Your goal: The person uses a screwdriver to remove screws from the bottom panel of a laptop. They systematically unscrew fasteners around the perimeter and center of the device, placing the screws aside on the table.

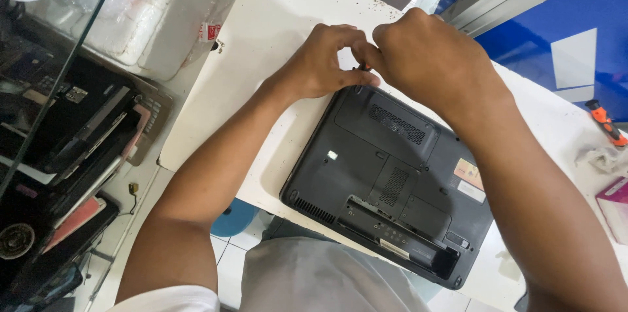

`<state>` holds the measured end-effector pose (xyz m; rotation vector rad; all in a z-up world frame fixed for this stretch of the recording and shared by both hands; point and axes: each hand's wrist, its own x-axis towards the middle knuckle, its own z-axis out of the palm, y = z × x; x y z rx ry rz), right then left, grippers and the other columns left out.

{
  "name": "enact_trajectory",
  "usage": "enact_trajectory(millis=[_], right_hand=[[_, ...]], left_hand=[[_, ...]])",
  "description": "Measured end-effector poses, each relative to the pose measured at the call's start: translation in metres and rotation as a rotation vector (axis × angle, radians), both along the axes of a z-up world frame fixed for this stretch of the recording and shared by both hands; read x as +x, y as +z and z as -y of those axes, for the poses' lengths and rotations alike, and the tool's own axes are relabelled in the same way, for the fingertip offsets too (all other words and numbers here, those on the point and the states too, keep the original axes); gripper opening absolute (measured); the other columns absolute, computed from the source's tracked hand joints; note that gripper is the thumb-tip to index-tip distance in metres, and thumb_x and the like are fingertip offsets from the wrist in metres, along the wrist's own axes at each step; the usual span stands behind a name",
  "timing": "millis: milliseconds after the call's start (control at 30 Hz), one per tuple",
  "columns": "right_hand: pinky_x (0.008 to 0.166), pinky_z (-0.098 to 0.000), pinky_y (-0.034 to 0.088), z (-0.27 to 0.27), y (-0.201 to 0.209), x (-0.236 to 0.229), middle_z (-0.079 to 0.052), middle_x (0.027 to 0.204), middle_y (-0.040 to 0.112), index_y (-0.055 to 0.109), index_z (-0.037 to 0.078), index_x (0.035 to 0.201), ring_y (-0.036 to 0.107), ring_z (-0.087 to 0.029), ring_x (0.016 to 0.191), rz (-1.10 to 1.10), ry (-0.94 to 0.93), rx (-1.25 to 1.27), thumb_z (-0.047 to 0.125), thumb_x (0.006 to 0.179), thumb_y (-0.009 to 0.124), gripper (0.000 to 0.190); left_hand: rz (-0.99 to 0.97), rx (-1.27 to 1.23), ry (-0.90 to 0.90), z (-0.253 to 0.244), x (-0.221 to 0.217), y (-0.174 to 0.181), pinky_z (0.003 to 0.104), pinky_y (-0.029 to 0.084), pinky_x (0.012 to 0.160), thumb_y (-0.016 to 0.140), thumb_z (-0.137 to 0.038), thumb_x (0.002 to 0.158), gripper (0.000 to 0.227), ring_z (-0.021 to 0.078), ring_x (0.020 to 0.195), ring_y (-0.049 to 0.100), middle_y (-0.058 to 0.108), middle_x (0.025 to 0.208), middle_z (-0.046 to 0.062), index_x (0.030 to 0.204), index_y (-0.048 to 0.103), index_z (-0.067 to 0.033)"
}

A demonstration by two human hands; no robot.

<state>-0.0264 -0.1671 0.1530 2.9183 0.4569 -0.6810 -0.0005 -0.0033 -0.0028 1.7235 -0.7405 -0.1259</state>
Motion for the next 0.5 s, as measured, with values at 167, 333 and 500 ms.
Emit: enact_trajectory(millis=[167,333,500], right_hand=[[0.052,-0.0548,0.052,0.026,-0.016,-0.005,-0.015,0.100,0.064,0.067,0.005,0.115,0.070,-0.045,0.073,0.187,0.315,0.180,0.026,0.112,0.068,0.022],[0.052,-0.0573,0.051,0.014,-0.022,-0.001,-0.024,0.092,0.071,0.070,-0.002,0.110,0.072,-0.048,0.079,0.101,0.090,0.113,0.036,0.119,0.059,0.040],[0.054,-0.0579,0.058,0.012,-0.012,-0.004,-0.018,0.096,0.071,0.071,0.002,0.112,0.074,-0.048,0.082,0.180,0.193,0.099,0.044,0.112,0.072,0.042]], left_hand=[[-0.071,0.051,-0.227,-0.013,0.000,0.016,0.050,0.022,0.137,0.062,-0.035,0.111,0.027,0.0119,0.111,0.076,0.080,0.114,-0.005,0.117,0.075,-0.0117],[-0.101,0.024,-0.174,-0.008,-0.009,0.020,0.030,0.046,0.089,0.091,-0.043,0.091,0.044,0.0159,0.092,0.056,0.054,0.096,-0.002,0.112,0.066,-0.0135],[-0.055,-0.021,-0.141,-0.005,-0.001,0.009,0.050,0.031,0.136,0.075,-0.018,0.105,0.012,0.0085,0.083,0.072,0.082,0.093,-0.005,0.097,0.082,-0.0125]])
